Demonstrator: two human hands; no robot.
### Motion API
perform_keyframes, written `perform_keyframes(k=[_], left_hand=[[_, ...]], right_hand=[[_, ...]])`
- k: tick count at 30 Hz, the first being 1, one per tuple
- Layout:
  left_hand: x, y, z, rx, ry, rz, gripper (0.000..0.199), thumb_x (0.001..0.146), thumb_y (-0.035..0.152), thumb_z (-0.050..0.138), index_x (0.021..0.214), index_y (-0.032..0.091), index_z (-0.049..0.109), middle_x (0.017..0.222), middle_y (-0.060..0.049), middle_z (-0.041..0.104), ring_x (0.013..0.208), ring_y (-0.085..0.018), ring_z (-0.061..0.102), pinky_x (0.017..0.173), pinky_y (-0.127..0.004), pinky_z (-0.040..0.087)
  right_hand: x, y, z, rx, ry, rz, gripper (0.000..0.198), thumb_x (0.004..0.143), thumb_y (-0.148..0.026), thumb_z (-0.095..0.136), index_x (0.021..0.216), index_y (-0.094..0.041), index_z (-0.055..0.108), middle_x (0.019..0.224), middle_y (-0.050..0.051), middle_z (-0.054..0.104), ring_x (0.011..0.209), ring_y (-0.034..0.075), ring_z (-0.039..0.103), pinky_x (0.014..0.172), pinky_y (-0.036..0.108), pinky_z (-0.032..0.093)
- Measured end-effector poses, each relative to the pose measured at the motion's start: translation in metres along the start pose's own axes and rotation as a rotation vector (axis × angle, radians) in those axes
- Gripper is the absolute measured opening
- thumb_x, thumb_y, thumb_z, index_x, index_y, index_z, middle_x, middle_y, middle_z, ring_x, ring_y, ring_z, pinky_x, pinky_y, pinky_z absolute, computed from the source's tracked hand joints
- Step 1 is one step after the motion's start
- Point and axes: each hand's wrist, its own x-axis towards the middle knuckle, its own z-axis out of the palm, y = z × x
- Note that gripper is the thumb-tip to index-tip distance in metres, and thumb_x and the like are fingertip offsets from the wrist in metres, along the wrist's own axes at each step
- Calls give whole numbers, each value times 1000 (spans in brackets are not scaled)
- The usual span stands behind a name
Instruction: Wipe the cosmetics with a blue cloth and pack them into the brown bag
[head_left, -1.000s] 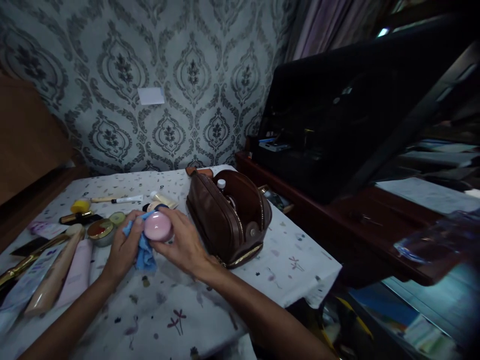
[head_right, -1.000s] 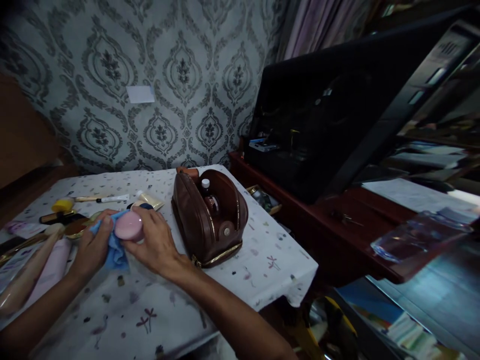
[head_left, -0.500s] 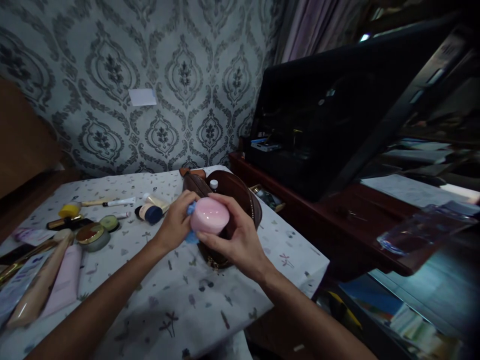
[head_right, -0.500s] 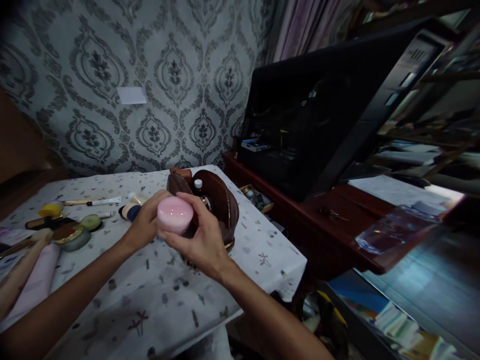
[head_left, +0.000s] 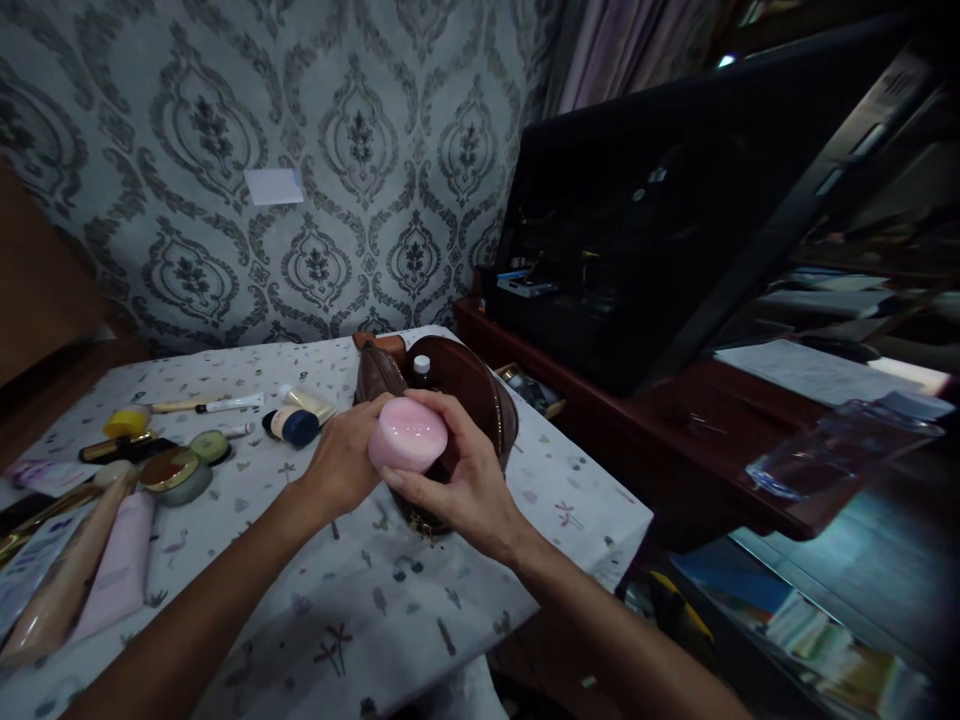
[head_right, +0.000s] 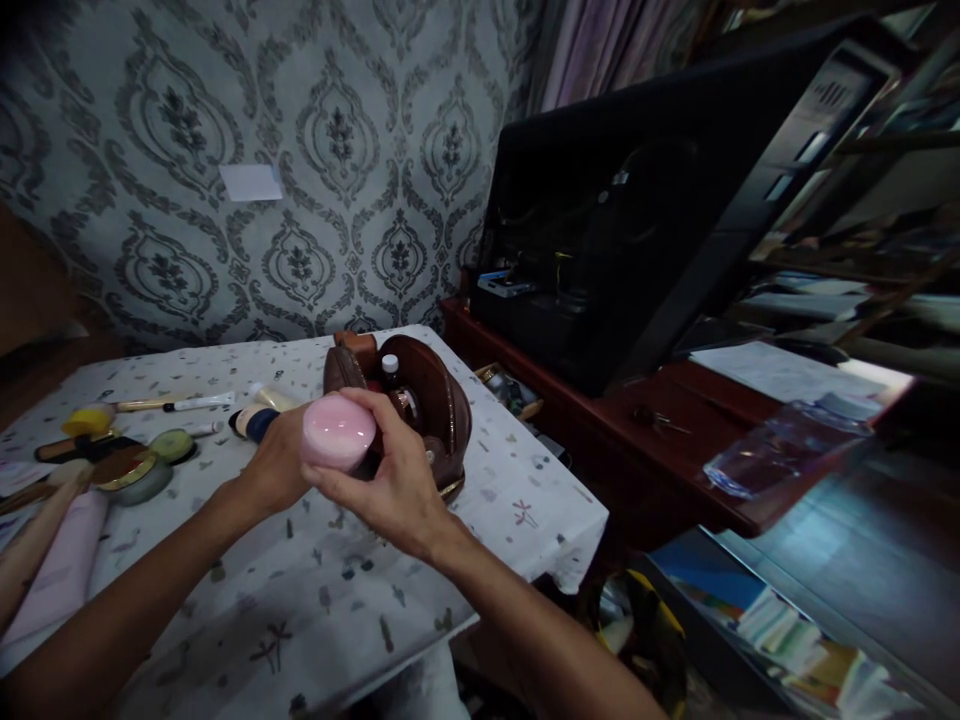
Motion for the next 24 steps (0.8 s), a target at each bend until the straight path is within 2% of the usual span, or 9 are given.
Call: perform_keyframes(k=[3,7,11,13,16,20,24], left_hand=[[-7,-4,5,101,24,53,18,73,12,51,84,19,62,91,-6,67,80,-23,64,69,-32,50],[-20,-12,8,89,47,135,57,65,1,42,112,21,65,123,-7,64,110,-25,62,91,-38,52],[-33,-20,9,12,95,146,63,68,1,38,121,21,64,128,-8,62,116,-24,61,97,-37,51],[-35,-21,10,-15,114,156,62,68,1,37,121,21,64,127,-8,62,116,-23,61,98,-36,51],[-34,-21,13,-23,131,165,63,67,1,37,121,20,63,126,-8,62,117,-22,60,98,-35,51],[-31,-19,15,-20,132,163,63,67,0,38,121,20,63,125,-8,61,114,-23,61,96,-36,52],[-30,-18,15,-19,123,151,64,67,-1,38,122,22,62,126,-8,61,115,-22,61,95,-35,52]], right_hand=[[11,2,-7,35,7,61,56,72,-44,79,119,-24,56,120,5,64,108,22,64,92,35,54],[33,16,-26,-11,135,147,56,71,-47,76,117,-22,54,116,6,64,103,22,63,86,36,54],[45,38,-43,-279,135,151,54,68,-39,76,112,-19,54,110,7,62,102,23,60,89,39,50],[45,46,-46,-461,81,112,52,67,-33,76,111,-19,54,110,7,61,103,24,59,91,39,48],[44,51,-45,-677,-77,116,49,67,-29,76,110,-19,56,107,7,62,98,23,60,87,37,48],[52,51,-43,-850,-273,254,39,65,-25,78,98,-19,60,95,6,67,88,23,64,76,32,48],[65,52,-41,-830,-395,443,27,64,-27,78,83,-22,61,78,2,68,72,22,66,56,26,44]])
